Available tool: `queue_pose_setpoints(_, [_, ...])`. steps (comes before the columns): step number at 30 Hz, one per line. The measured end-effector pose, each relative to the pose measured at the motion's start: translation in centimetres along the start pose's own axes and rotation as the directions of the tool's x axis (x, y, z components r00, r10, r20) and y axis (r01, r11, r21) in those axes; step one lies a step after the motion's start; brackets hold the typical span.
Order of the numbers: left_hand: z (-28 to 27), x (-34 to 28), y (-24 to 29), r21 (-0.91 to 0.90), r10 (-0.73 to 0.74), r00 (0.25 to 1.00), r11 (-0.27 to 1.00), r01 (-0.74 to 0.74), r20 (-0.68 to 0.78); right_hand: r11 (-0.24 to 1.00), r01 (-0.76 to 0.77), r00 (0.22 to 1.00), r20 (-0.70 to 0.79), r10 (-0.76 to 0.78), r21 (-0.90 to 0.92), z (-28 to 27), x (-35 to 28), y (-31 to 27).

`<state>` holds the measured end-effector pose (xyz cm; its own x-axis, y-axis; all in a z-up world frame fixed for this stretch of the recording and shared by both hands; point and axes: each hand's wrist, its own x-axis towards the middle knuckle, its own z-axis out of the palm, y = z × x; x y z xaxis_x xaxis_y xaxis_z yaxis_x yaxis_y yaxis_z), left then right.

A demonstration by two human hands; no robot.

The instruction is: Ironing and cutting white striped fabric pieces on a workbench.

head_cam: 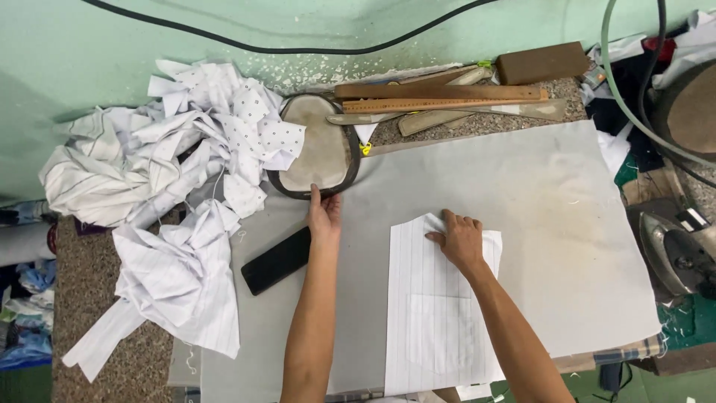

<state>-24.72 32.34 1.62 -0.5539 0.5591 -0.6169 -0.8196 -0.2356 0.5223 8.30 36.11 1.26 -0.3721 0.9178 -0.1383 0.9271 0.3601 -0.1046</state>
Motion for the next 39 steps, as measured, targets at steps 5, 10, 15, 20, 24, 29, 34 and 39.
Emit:
queue_pose_setpoints(5, [3.1,-0.4,1.8,0.013,-0.01,0.998,1.0,0.01,-0.061,0.955,-0.006,0.998,-0.055,0.023,0.298,1.8,-2.4,0.8])
queue_pose_setpoints(10, [6.8,-1.6,3.1,-0.088,0.01,0.998,0.996,-0.016,-0.067,0.784,-0.071,0.985,-0.078,0.151,0.617,-3.0,-8.0,1.1])
queue_pose_setpoints(15, [5.1,1.5,2.3,-0.054,-0.006,0.997,0.999,0.002,-0.078,0.661,-0.034,0.974,-0.123,0.188,0.749,-5.9,-13.0,2.9])
queue_pose_setpoints(20, [7.8,-12.3,3.6,0.12,0.08,0.997,0.99,-0.08,0.007,0.625,0.058,0.969,-0.194,0.152,0.778,-9.9,-17.1,5.2])
queue_pose_setpoints(24, [1.9,-20.7,-0.3,0.212,0.093,0.994,0.972,-0.104,0.061,0.62,0.097,0.983,-0.172,0.062,0.779,-11.9,-21.2,8.0])
queue_pose_setpoints(29, [-4.5,-27.5,-3.7,0.569,-0.035,0.99,0.82,-0.051,0.14,0.523,0.338,0.911,-0.132,-0.391,0.782,-15.9,-28.0,12.5])
queue_pose_setpoints(34, [-6.6,-29.5,-8.0,0.717,-0.133,0.99,0.694,0.064,0.04,0.522,0.486,0.826,-0.173,-0.536,0.701,-16.8,-31.0,14.4])
queue_pose_setpoints(39, [-6.3,-30.2,-9.1,0.902,0.019,0.997,0.425,-0.078,0.077,0.572,0.499,0.815,-0.129,-0.565,0.65,-16.5,-31.7,13.9])
